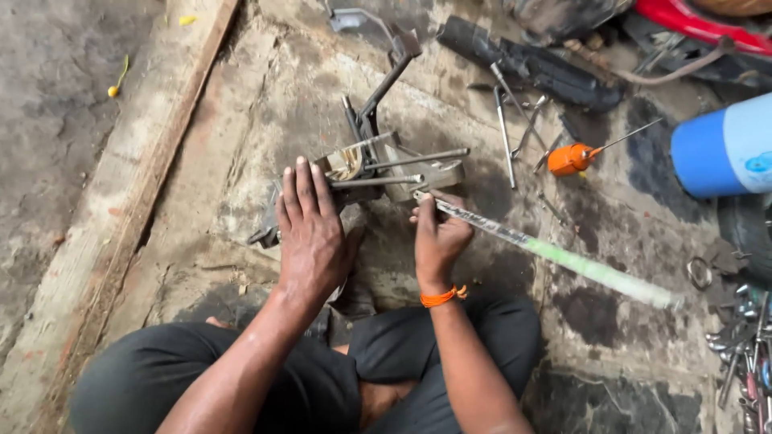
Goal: Repairing and assembling a motorcycle bracket using a hacksaw and pins.
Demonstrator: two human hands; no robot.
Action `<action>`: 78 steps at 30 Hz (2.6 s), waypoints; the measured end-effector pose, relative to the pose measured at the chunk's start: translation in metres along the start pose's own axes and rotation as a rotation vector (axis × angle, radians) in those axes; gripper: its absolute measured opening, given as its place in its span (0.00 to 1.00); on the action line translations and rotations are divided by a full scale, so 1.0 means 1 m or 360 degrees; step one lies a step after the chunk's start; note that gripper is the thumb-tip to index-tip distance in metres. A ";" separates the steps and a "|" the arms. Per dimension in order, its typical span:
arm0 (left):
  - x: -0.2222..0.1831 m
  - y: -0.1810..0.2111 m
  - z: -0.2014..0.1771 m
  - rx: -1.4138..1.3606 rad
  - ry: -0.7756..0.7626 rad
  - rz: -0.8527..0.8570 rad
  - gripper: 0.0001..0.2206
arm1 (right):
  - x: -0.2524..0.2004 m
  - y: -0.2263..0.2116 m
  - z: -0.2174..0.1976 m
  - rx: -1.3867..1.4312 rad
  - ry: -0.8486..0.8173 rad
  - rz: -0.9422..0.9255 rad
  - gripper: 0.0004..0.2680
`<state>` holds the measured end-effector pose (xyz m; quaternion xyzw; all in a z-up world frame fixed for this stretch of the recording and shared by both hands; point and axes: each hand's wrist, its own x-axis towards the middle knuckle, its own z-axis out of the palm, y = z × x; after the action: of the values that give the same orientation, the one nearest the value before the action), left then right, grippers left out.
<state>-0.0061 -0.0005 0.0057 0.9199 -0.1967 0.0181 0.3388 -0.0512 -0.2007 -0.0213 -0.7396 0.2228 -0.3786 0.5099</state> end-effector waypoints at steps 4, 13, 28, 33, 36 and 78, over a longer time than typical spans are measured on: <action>0.003 0.001 -0.003 -0.0037 -0.0041 -0.0033 0.48 | 0.004 0.008 0.013 0.0130 0.0116 -0.0030 0.03; 0.003 0.001 -0.009 -0.0097 -0.0098 -0.0033 0.49 | -0.008 0.000 0.016 0.0048 0.0179 -0.0054 0.02; 0.003 0.000 -0.006 -0.0079 -0.0079 -0.0001 0.50 | -0.031 0.019 0.015 0.0071 -0.0136 0.0186 0.07; 0.004 -0.002 0.001 -0.0086 -0.0045 -0.0002 0.49 | -0.018 0.012 -0.031 0.0118 -0.0463 0.0428 0.12; 0.006 -0.001 0.001 -0.0018 -0.0079 0.0004 0.47 | -0.003 -0.025 -0.056 0.0206 -0.0774 0.0442 0.16; 0.023 -0.022 0.031 -0.0217 0.0591 -0.0596 0.34 | 0.143 0.068 0.038 -0.0977 -0.0827 -0.1313 0.15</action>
<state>0.0202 -0.0127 -0.0277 0.8963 0.0415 0.1102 0.4276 0.0700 -0.3066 -0.0440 -0.9481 -0.1172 -0.2701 0.1201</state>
